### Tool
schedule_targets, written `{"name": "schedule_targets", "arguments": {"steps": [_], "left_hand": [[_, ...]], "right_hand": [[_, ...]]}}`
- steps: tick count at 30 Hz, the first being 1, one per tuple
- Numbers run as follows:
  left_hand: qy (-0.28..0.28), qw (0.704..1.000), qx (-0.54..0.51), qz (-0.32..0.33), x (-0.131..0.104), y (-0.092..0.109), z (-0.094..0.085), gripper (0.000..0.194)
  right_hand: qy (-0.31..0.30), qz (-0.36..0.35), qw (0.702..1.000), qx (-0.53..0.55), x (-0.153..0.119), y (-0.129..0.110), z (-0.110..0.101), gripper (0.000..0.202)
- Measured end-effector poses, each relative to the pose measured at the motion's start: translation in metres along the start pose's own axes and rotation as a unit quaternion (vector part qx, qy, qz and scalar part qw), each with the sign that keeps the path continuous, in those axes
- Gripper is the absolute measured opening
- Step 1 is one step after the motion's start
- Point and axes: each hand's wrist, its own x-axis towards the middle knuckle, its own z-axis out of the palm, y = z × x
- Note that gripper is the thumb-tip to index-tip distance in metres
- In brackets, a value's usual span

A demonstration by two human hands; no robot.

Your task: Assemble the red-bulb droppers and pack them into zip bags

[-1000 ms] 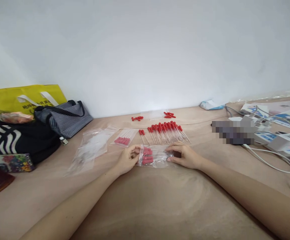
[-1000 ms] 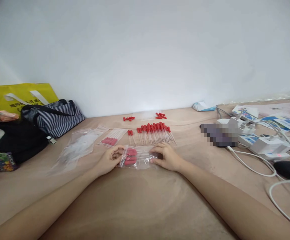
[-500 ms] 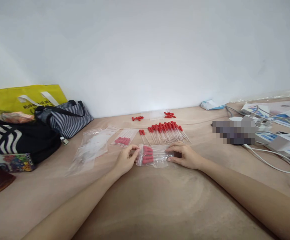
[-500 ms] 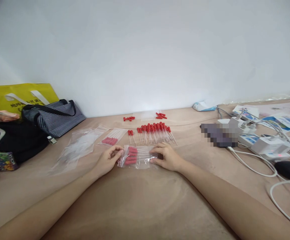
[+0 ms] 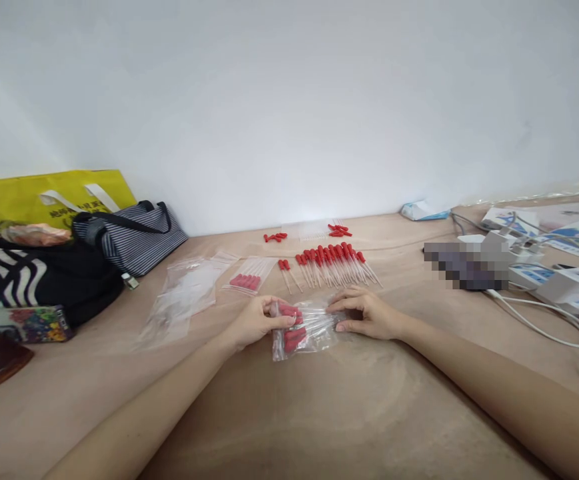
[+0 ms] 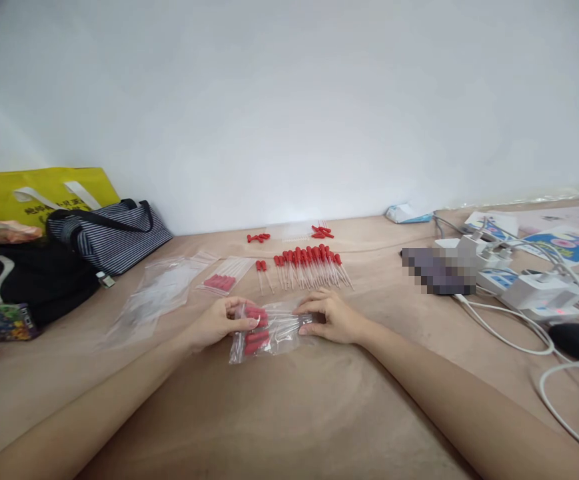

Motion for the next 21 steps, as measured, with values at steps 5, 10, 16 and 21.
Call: {"name": "schedule_targets", "arguments": {"steps": [5,10,16,21], "left_hand": [[-0.055,0.998,-0.021,0.029,-0.006,0.005,-0.009,0.031],[-0.117,0.990,-0.061,0.044,-0.010,0.000,-0.012,0.033],[-0.042,0.994,-0.035,0.091,-0.014,0.007,-0.034,0.032],[0.147,0.976,-0.131,0.090,0.000,0.008,-0.075,0.035]], "right_hand": [[0.010,-0.001,1.000,0.001,-0.001,-0.001,0.001,0.036],[0.017,-0.002,1.000,-0.006,-0.001,-0.002,0.001,0.035],[0.009,-0.008,1.000,-0.023,-0.001,-0.003,0.001,0.040],[0.004,-0.008,0.999,-0.048,-0.001,-0.005,0.001,0.036]]}}
